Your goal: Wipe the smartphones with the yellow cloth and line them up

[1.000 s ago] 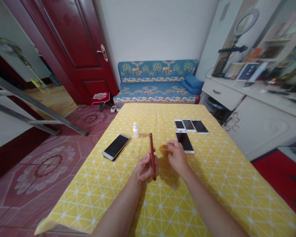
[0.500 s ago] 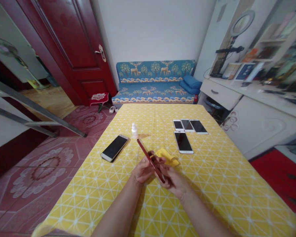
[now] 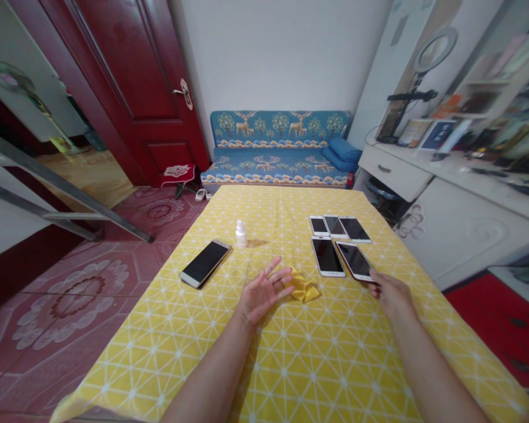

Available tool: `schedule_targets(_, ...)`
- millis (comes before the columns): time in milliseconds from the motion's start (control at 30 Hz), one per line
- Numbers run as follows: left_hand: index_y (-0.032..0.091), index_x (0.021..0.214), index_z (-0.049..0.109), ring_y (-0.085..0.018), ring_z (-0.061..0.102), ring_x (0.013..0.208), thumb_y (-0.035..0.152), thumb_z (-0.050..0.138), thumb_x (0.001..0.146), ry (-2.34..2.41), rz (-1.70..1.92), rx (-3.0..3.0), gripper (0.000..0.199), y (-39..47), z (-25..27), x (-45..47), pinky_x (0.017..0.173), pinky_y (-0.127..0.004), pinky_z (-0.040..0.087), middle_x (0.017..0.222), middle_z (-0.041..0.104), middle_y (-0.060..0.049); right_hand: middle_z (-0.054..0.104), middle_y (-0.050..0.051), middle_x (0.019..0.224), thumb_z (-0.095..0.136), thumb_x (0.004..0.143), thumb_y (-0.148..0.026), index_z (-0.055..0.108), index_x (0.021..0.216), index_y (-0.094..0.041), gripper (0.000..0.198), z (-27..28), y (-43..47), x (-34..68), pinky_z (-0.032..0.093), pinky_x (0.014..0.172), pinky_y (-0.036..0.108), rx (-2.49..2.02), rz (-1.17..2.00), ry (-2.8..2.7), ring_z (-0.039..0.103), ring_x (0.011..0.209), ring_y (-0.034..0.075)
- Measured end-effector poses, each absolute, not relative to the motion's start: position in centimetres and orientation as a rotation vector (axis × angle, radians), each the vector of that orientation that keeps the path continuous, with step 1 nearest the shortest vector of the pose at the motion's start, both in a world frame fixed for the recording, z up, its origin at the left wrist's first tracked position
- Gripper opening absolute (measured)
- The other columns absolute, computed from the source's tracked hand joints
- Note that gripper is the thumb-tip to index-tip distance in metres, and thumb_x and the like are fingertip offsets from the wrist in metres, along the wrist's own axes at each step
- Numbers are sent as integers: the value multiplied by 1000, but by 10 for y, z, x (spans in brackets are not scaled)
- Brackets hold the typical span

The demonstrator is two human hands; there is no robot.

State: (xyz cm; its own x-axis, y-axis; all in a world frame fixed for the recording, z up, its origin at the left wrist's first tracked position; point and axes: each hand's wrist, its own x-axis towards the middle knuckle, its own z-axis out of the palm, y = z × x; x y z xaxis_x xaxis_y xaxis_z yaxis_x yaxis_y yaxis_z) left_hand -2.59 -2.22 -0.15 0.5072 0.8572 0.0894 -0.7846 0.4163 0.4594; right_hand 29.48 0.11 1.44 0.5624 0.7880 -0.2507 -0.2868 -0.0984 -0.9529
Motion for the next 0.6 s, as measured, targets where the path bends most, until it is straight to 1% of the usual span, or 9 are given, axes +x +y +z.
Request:
schedule_targets(167,17,141,40,-24,57,115,36,49,91,213,1053,453,54,-23,-1,-27,106,-47,33,129,59,-14,53,-2,40,83,47,-23,64,61,-9,27,4,6,302,34,28,12,-1451,951,-492,42,33,4)
schedule_targets(233,17,140,41,-24,58,114,36,49,91,231,1057,446,53,-23,-1,-27,105,-46,34,128,59,-14,53,-2,41,83,48,-23,65,62,-9,27,2,9,305,35,28,13,-1463,951,-511,43,33,4)
schedule_targets(300,17,140,41,-24,58,113,36,47,92,241,1058,441,52,-24,0,-27,105,-46,35,127,60,-14,55,-2,43,84,48,-24,66,64,-9,28,0,11,308,39,30,14,-1473,952,-530,45,35,5)
schedule_targets(367,17,139,42,-23,58,113,35,46,93,243,1056,437,50,-24,1,-26,104,-45,36,126,60,-13,58,-1,48,85,47,-25,67,68,-10,32,-3,11,310,46,35,16,-1471,955,-546,50,38,6)
schedule_targets(467,18,138,44,-23,58,112,35,44,94,243,1051,434,47,-25,2,-26,103,-44,37,125,61,-13,65,0,60,87,43,-29,69,80,-11,44,-9,8,309,57,51,23,-1434,954,-616,61,52,12)
schedule_targets(533,18,138,44,-22,59,111,34,44,94,250,1049,435,47,-25,2,-26,103,-44,37,125,61,-13,68,2,68,85,45,-34,70,90,-11,53,-16,5,308,59,59,28,-1448,919,-744,65,60,16)
schedule_targets(600,18,138,44,-22,59,110,34,44,94,266,1050,435,47,-25,2,-26,103,-44,37,124,62,-13,70,5,74,81,51,-39,69,99,-10,58,-23,4,309,58,61,32,-1533,796,-930,67,63,19)
